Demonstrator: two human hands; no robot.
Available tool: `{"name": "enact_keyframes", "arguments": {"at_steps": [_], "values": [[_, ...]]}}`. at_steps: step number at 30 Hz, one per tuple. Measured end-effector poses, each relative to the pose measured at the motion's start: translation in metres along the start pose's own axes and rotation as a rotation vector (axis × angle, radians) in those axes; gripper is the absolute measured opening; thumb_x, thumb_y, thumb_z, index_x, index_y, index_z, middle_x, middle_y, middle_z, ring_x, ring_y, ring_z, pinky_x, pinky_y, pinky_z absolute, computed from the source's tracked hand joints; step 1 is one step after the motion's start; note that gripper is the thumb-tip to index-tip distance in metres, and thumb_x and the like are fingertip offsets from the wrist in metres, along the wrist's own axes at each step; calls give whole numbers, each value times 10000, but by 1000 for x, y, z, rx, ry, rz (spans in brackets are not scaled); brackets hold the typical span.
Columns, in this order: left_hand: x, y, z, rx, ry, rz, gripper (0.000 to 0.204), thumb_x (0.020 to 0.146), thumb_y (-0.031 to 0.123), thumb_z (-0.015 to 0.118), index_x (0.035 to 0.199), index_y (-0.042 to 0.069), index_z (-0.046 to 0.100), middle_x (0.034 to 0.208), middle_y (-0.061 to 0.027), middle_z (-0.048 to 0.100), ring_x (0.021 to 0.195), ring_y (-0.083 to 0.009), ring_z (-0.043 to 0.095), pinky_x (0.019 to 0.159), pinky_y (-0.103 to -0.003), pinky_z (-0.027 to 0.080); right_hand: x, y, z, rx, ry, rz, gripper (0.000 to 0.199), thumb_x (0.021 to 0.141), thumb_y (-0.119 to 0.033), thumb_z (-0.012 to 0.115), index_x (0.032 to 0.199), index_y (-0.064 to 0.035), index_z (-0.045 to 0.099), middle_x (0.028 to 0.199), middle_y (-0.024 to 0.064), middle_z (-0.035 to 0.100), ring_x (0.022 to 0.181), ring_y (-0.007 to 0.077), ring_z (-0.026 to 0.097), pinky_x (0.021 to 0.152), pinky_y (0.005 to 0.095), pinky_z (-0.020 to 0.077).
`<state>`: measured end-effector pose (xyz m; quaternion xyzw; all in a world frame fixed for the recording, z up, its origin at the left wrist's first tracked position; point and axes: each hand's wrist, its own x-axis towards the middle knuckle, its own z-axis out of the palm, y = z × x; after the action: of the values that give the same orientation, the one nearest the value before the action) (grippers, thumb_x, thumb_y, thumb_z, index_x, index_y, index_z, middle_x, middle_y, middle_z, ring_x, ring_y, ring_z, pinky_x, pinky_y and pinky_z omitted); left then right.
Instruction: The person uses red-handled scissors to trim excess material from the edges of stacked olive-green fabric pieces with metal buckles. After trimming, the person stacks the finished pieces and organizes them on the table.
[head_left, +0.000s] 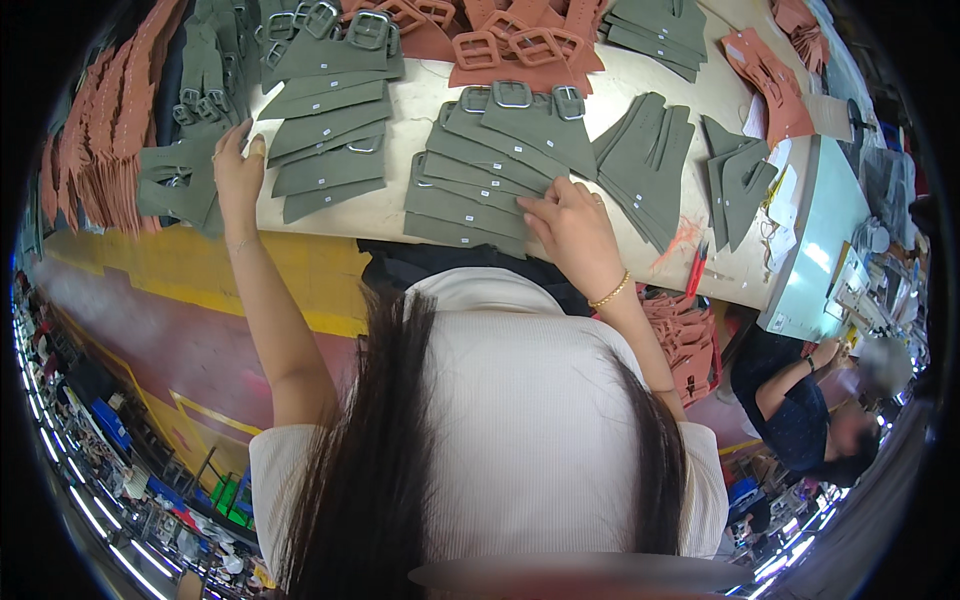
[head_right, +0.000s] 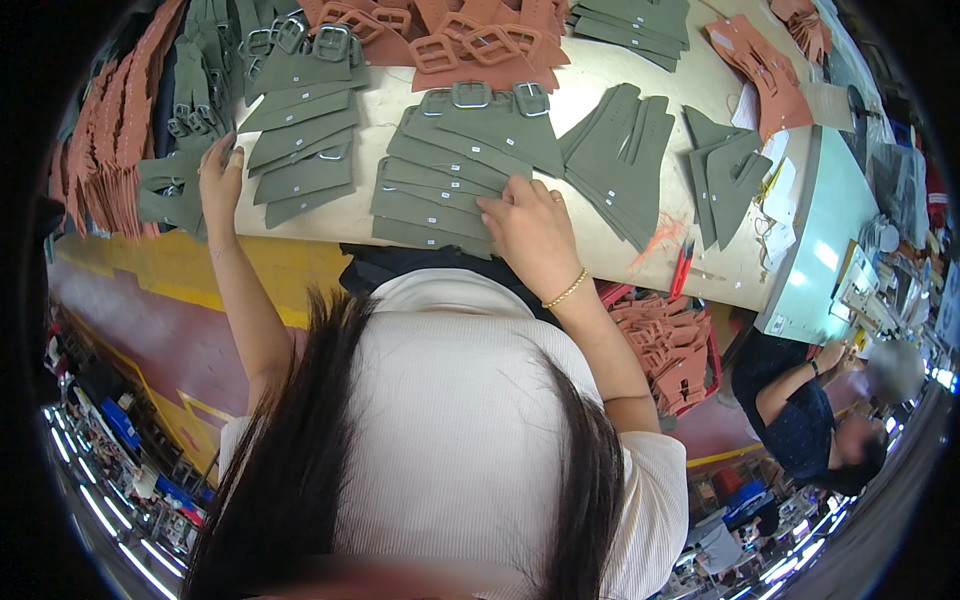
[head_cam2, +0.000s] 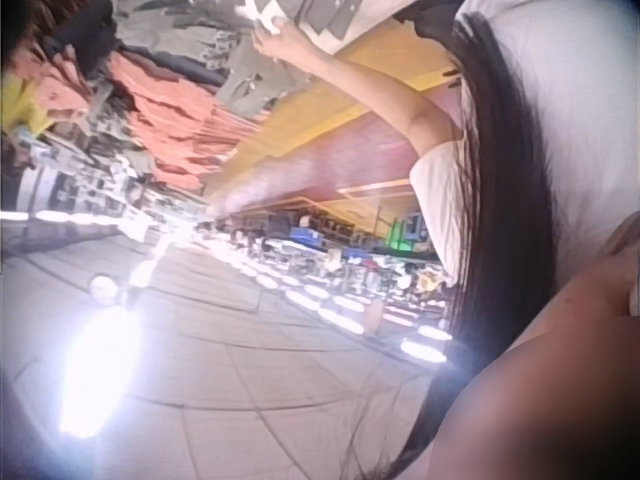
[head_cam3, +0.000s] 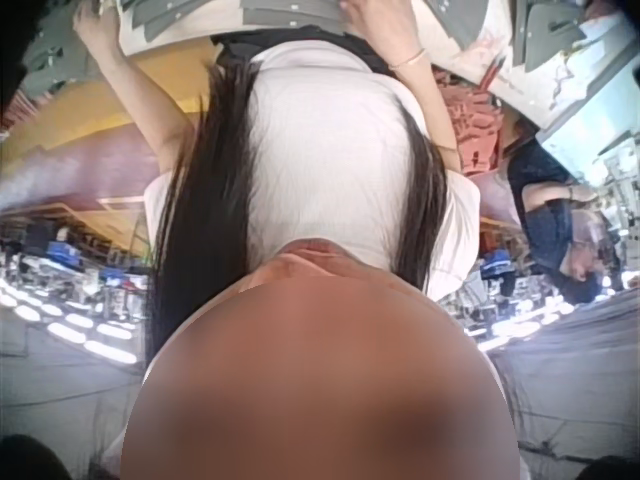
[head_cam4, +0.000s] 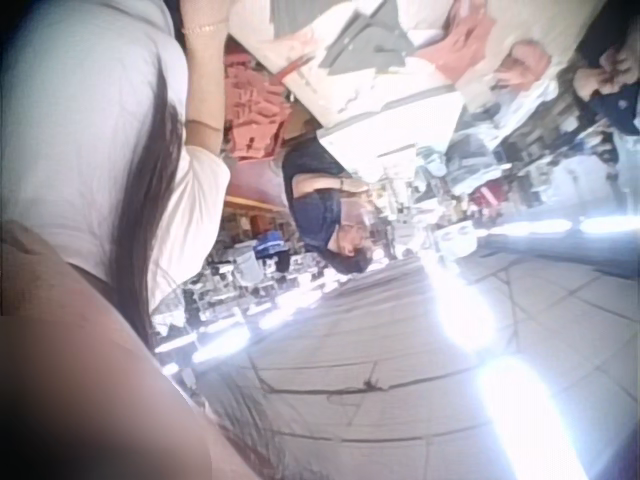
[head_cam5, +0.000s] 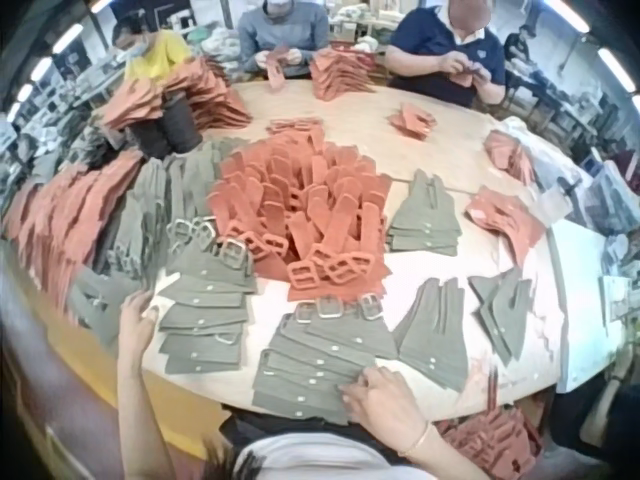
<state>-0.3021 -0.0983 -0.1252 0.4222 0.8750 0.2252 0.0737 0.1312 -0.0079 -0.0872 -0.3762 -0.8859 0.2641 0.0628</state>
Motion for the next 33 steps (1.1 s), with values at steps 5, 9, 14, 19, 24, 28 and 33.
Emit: {"name": "enact_keyframes", "arguments": {"at_steps": [5, 9, 14, 19, 24, 28, 33], "values": [[11, -4, 3, -130, -25, -97, 378, 855, 215, 601, 1193, 46, 615, 1093, -192, 630, 952, -278, 625, 848, -355, 480, 2, -12, 8, -99, 22, -2, 360, 771, -131, 686, 1127, -91, 650, 900, 71, 512, 846, 235, 525, 732, 372, 394], [24, -7, 14, -367, 3, -72, 407, 854, 212, 602, 1215, 24, 594, 1052, -179, 670, 938, -252, 651, 833, -319, 481, 0, -17, 21, -213, 8, 57, 463, 762, -140, 685, 1207, -64, 582, 971, 78, 492, 913, 242, 496, 775, 388, 357], [45, -3, 24, -408, -48, -120, 414, 836, 214, 580, 1201, 20, 601, 1093, -173, 663, 994, -257, 642, 868, -319, 473, 6, -16, 38, -356, 19, 69, 488, 757, -147, 666, 1224, -52, 559, 991, 70, 484, 938, 234, 468, 821, 390, 307], [63, 8, 24, -344, -44, -107, 421, 832, 246, 587, 1184, 15, 611, 1046, -145, 671, 960, -223, 636, 836, -307, 474, 7, -9, 35, -225, 68, -9, 513, 723, -140, 674, 1219, -60, 569, 985, 58, 479, 933, 229, 454, 827, 391, 294], [65, 18, 11, -273, -272, -378, 419, 863, 309, 606, 1130, -11, 641, 829, -85, 663, 700, -132, 613, 627, -259, 481, 9, -7, 43, -339, 156, -16, 492, 710, -134, 682, 1191, -76, 592, 956, 49, 479, 915, 231, 452, 834, 390, 283], [54, 23, 7, -296, -301, -435, 430, 864, 367, 626, 1044, -20, 671, 727, -56, 621, 577, -98, 533, 513, -241, 426, 16, -1, 47, -332, 234, -34, 438, 693, -118, 698, 1127, -114, 641, 929, 34, 480, 887, 224, 451, 835, 387, 278], [46, 27, 1, -388, -355, -386, 392, 851, 359, 658, 947, -21, 680, 706, -55, 614, 558, -99, 489, 507, -229, 394, 26, -6, 30, -271, 295, -57, 303, 709, -156, 725, 1011, -171, 712, 920, 11, 492, 888, 212, 444, 835, 387, 273]]}}
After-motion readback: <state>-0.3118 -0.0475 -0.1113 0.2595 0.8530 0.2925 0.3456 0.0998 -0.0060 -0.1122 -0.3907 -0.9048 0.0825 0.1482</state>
